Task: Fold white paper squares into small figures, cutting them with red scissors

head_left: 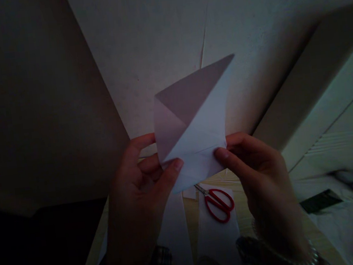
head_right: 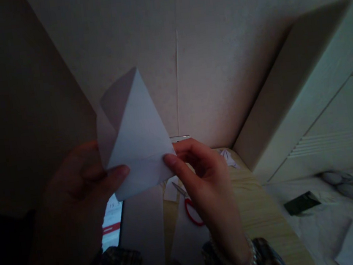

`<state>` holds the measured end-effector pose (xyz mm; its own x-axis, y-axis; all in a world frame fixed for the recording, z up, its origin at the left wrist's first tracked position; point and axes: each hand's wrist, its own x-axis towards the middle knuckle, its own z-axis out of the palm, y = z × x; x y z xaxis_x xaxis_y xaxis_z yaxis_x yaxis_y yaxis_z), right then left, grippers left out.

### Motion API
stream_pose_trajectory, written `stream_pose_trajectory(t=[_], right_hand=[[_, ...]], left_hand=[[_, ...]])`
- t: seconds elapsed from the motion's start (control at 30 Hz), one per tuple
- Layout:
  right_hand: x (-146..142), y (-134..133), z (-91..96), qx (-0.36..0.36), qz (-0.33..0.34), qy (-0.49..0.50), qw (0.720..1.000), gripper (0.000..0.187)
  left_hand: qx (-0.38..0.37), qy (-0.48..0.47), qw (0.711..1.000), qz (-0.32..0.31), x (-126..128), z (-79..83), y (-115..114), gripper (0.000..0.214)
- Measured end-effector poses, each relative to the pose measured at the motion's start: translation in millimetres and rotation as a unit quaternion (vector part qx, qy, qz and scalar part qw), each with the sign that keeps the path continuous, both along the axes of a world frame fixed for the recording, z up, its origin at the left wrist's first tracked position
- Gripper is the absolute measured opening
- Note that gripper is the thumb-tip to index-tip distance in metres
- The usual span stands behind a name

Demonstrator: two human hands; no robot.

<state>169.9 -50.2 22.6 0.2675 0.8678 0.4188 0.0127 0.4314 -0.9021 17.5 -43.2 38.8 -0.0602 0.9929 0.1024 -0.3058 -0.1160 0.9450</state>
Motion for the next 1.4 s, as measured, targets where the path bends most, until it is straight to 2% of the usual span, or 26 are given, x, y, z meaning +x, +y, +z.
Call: stream_pose_trajectory(t=[0.2,0.47,0.6,0.77,0.9,1.17,1.4], right_hand=[[0.7,0.7,-1.0,0.001,0.019,0.028,0.999,0.011],[0.5,1.5,0.4,0.002,0.011,0.026,1.0,0.012],[-0.4,0.4,1.5,-0.001,0.003,0.025,1.0,0.01],[0.0,-1.7,2.1,-0.016,0.012,0.032,0.999,0.012],[-0.3,-1.1,2.5,-0.017,0.011,0.03,0.999,0.014],[-2.8,-2.2,7.3,-0.011,-0.035,-0.025,0.999,0.015],[0.2,-2.8,3.6,0.016,-0.066,-0.064,0.996,0.021]], left_hand=[[0.007,-0.016,1.0,-0.002,1.9,-0.4,0.2,0.038],[0.004,-0.015,1.0,-0.004,-0.1,0.9,-0.5,0.038],[0.012,-0.019,1.0,0.017,4.3,1.7,-0.5,0.037],[-0.006,0.0,0.996,0.084,9.3,3.1,-3.0,0.034],[-0.008,0.014,0.996,0.085,7.1,0.6,-1.3,0.036],[0.033,0.003,0.995,0.092,5.4,-3.0,2.7,0.03],[0.031,0.025,0.996,0.085,0.9,-3.0,3.4,0.03]])
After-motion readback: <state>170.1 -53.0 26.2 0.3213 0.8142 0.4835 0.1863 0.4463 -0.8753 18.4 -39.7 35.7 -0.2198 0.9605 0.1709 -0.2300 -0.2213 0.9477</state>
